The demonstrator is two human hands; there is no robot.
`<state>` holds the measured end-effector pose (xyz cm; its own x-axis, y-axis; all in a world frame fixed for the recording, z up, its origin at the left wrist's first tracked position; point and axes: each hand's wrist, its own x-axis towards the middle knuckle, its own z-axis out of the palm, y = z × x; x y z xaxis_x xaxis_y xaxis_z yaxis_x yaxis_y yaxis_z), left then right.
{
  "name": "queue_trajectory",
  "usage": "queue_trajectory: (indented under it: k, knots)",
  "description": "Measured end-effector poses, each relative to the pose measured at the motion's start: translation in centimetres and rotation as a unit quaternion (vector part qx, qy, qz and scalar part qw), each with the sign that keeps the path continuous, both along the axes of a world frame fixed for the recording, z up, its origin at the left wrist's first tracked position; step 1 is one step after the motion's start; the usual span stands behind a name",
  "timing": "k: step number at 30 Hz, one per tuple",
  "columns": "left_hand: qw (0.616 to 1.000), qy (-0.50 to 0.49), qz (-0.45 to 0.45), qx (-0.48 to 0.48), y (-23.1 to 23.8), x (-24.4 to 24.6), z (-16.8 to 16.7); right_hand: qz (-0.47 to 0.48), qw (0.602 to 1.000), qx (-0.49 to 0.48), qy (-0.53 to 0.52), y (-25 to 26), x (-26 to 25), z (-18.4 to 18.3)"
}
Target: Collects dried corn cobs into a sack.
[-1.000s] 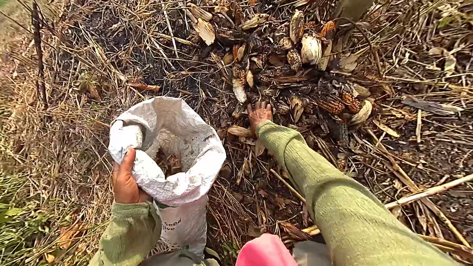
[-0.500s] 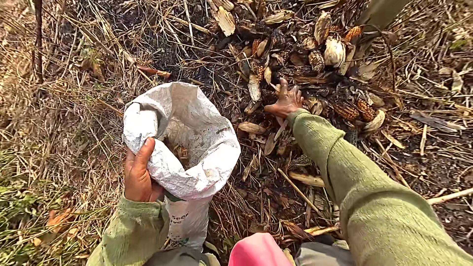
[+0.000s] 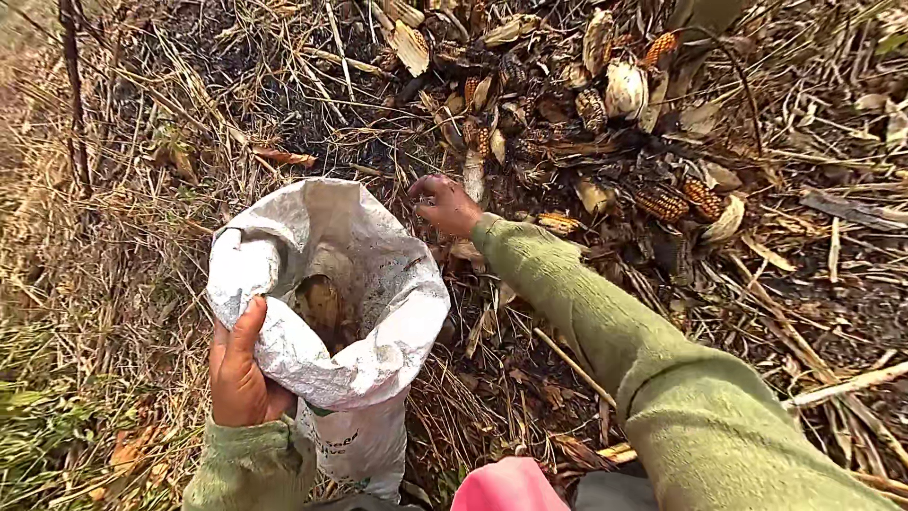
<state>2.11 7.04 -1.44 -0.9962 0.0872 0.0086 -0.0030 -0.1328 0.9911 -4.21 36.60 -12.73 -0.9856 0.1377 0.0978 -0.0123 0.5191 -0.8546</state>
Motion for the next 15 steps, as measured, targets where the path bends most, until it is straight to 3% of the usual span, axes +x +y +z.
queue_trajectory:
  k: [3,7,11,15]
  knots:
    - [1.0,-0.008,-0.007,0.004,-0.4,-0.2,-0.1,-0.044,0.976,0.193,-0.093,4.5,-1.1,-6.4]
    - [1.0,-0.01,-0.013,-0.005,-0.4,-0.4,-0.5,0.029,0.928,0.361,-0.086,5.7,-2.0,-10.2]
    - [1.0,-0.006,-0.018,-0.005,-0.8,-0.5,-0.6,0.087,0.893,0.417,-0.146,5.8,-4.3,-10.8]
    - [1.0,-0.001,-0.015,-0.003,-0.9,-0.2,-0.6,0.066,0.898,0.411,-0.14,6.3,-4.4,-11.1]
